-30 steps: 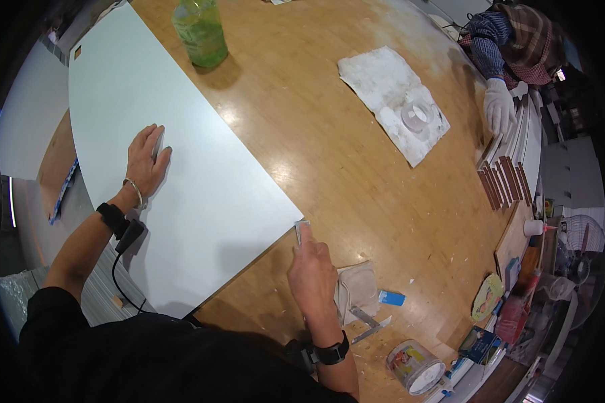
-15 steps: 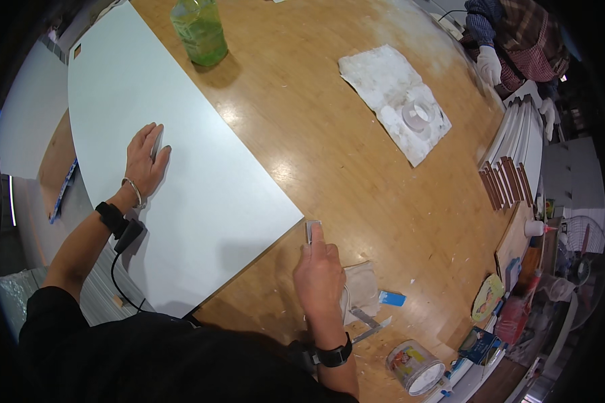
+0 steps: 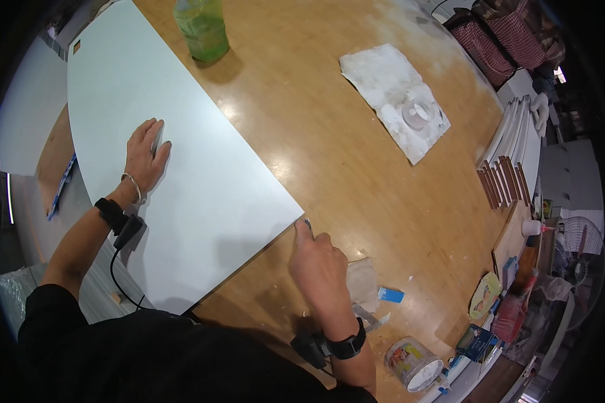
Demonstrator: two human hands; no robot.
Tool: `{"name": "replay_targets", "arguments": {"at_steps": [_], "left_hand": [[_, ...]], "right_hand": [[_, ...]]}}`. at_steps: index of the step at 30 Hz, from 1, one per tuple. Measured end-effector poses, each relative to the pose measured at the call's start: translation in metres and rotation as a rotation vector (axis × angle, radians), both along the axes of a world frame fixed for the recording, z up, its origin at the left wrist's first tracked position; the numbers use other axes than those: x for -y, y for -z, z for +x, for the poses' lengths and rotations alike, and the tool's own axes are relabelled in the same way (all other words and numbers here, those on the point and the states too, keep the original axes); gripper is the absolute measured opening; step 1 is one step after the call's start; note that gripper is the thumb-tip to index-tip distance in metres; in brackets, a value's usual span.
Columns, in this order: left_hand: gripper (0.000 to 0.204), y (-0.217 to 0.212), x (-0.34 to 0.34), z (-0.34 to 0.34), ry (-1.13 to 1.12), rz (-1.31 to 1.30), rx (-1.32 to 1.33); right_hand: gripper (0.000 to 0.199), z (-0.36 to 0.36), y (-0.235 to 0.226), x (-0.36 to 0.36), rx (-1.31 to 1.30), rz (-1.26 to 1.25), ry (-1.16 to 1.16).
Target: The recorder cleans and scrapes edges of white furniture panels on a large workbench in a factory setting.
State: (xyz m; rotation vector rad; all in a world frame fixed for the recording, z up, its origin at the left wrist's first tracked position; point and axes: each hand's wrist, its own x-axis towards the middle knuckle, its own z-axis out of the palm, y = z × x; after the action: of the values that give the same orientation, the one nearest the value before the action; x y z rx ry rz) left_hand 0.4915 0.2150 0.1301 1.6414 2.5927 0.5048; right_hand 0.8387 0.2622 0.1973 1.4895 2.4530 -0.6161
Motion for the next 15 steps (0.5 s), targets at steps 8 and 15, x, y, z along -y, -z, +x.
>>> {"name": "replay_targets", "arguments": {"at_steps": [8, 15], "left_hand": [[0.049, 0.0, 0.0, 0.003, 0.001, -0.006, -0.006], [0.05, -0.001, -0.001, 0.002, 0.012, 0.009, -0.003]], "right_hand": [[0.038, 0.021, 0.013, -0.018, -0.583, -0.029, 0.387], [0.038, 0.007, 0.037, -0.014, -0.721, -0.151, 0.448]]}}
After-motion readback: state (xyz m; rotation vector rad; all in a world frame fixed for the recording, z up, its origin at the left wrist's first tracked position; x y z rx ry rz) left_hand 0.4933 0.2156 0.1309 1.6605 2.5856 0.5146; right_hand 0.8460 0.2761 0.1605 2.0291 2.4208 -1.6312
